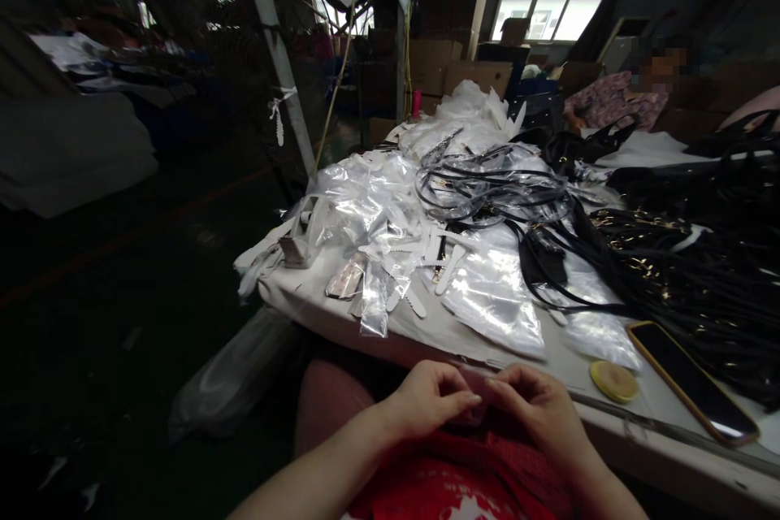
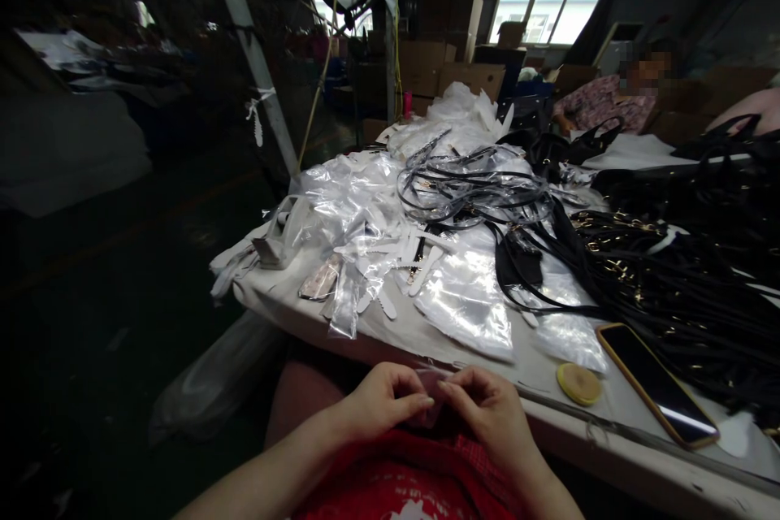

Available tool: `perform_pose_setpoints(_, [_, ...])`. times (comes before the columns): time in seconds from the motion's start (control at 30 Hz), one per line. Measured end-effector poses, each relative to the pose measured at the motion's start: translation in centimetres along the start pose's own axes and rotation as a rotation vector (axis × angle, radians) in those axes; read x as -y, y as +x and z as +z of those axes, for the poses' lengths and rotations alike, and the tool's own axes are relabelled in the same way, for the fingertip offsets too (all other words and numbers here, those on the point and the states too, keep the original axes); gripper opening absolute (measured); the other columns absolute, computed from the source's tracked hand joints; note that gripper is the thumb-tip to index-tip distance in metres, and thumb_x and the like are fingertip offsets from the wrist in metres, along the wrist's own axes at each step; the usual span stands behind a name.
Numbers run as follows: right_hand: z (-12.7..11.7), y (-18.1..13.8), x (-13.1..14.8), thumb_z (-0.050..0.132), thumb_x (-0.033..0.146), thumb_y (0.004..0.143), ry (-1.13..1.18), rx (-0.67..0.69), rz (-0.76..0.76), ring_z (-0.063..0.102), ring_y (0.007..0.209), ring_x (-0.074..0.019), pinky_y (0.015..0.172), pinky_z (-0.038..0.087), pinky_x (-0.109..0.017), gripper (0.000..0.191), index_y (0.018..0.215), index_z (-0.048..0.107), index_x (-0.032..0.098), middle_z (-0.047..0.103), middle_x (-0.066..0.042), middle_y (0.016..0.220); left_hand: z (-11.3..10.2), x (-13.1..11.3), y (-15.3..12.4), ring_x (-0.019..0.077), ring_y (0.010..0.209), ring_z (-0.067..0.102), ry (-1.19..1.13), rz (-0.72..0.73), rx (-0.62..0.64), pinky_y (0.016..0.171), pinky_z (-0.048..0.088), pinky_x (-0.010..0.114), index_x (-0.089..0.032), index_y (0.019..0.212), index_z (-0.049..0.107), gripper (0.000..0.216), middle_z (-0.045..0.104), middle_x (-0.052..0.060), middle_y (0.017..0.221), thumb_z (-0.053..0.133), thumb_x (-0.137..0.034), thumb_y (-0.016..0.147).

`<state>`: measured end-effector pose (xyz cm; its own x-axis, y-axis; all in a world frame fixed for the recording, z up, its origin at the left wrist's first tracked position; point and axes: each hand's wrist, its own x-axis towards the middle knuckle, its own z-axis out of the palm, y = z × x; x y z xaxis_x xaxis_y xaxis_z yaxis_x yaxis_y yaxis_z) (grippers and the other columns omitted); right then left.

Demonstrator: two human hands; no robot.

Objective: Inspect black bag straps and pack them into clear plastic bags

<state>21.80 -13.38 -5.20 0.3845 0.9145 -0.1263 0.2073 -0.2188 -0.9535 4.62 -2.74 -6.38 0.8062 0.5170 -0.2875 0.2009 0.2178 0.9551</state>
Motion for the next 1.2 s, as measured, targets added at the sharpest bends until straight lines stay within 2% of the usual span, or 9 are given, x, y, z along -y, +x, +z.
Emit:
perform_pose_setpoints(0.17, [0.2,0.4,0.1,0.07,0.05,0.079,0.012,0.028,-0.042,0.052,0.052,-0.0132,0.05,0.041,-0.023,0.037,0.063,0.057,0.019,0.057,0.002,0.056,0.1,0.3,-0.2,0.015,0.061,0.06,0.117,0.035,-0.031,0.055,0.041,0.023,-0.009,0.077,0.073,0.038,0.07,0.007,0.071,0.071,-0.047,0.074])
perform_pose_setpoints(0.33, [0.3,0.4,1.0,0.069,0.046,0.082,0.007,0.178,-0.082,0.067,0.086,-0.0234,0.078,0.053,-0.031,0.033,0.099,0.07,0.018,0.073,-0.007,0.091,0.0,0.2,-0.3,0.0139,0.06,0.058,0.116,0.044,-0.058,0.055,0.041,0.022,-0.01,0.077,0.074,0.036,0.07,0.007,0.07,0.07,-0.046,0.075])
perform_pose_setpoints(0.4, [0.6,0.2,1.3,0.064,0.047,0.086,-0.029,0.159,-0.063,0.068,0.085,-0.0234,0.078,0.052,-0.031,0.031,0.093,0.073,0.019,0.074,-0.007,0.09,-0.1,0.2,-0.3,0.0132,0.059,0.056,0.15,0.042,-0.064,0.054,0.039,0.022,-0.01,0.076,0.074,0.033,0.069,0.006,0.068,0.07,-0.043,0.075])
perform_pose_setpoints(0.5, [0.9,-0.1,1.5,0.059,0.05,0.088,-0.069,0.136,-0.047,0.066,0.069,-0.0204,0.065,0.051,-0.028,0.036,0.076,0.071,0.019,0.072,-0.005,0.073,0.0,0.3,-0.4,0.0131,0.059,0.056,0.196,0.043,-0.066,0.054,0.038,0.022,-0.011,0.076,0.075,0.029,0.069,0.005,0.068,0.071,-0.039,0.074])
perform_pose_setpoints(0.63, [1.0,-0.3,0.9,0.064,0.05,0.085,-0.035,0.129,-0.012,0.064,0.06,-0.0186,0.059,0.05,-0.027,0.036,0.069,0.066,0.018,0.071,-0.004,0.065,0.3,0.4,-0.5,0.0127,0.058,0.054,0.119,0.046,0.003,0.053,0.037,0.022,-0.011,0.075,0.075,0.03,0.068,0.005,0.068,0.071,-0.04,0.074])
perform_pose_setpoints(0.8, [0.7,-0.1,0.2,0.073,0.051,0.075,-0.066,-0.022,-0.038,0.053,0.046,-0.0137,0.046,0.041,-0.024,0.044,0.054,0.051,0.02,0.061,0.0,0.049,0.7,0.3,-0.5,0.0134,0.059,0.056,0.058,0.034,0.017,0.055,0.04,0.023,-0.011,0.073,0.073,0.036,0.07,0.006,0.069,0.073,-0.046,0.071])
perform_pose_setpoints(1.0, [0.4,0.0,1.5,0.066,0.049,0.081,-0.083,0.105,-0.047,0.07,0.077,-0.0227,0.072,0.055,-0.03,0.03,0.083,0.075,0.021,0.077,-0.005,0.083,0.8,0.6,-0.3,0.0155,0.064,0.06,0.121,0.061,0.01,0.058,0.043,0.023,-0.011,0.074,0.074,0.037,0.071,0.007,0.073,0.072,-0.048,0.073])
perform_pose_setpoints(1.13, [0.6,-0.1,1.4,0.072,0.045,0.076,-0.06,0.044,-0.019,0.06,0.053,-0.0162,0.05,0.048,-0.025,0.033,0.058,0.06,0.02,0.066,-0.001,0.056,0.9,0.4,-0.4,0.0134,0.057,0.056,0.056,0.01,0.024,0.054,0.04,0.023,-0.009,0.076,0.073,0.047,0.071,0.008,0.071,0.072,-0.056,0.071])
perform_pose_setpoints(1.2, [0.6,-0.1,1.4,0.078,0.042,0.069,-0.095,0.05,-0.064,0.056,0.051,-0.0148,0.048,0.045,-0.024,0.035,0.057,0.053,0.021,0.061,0.001,0.053,0.9,0.2,-0.4,0.0125,0.056,0.053,0.091,0.023,0.019,0.053,0.038,0.022,-0.009,0.075,0.073,0.046,0.069,0.007,0.069,0.072,-0.055,0.071])
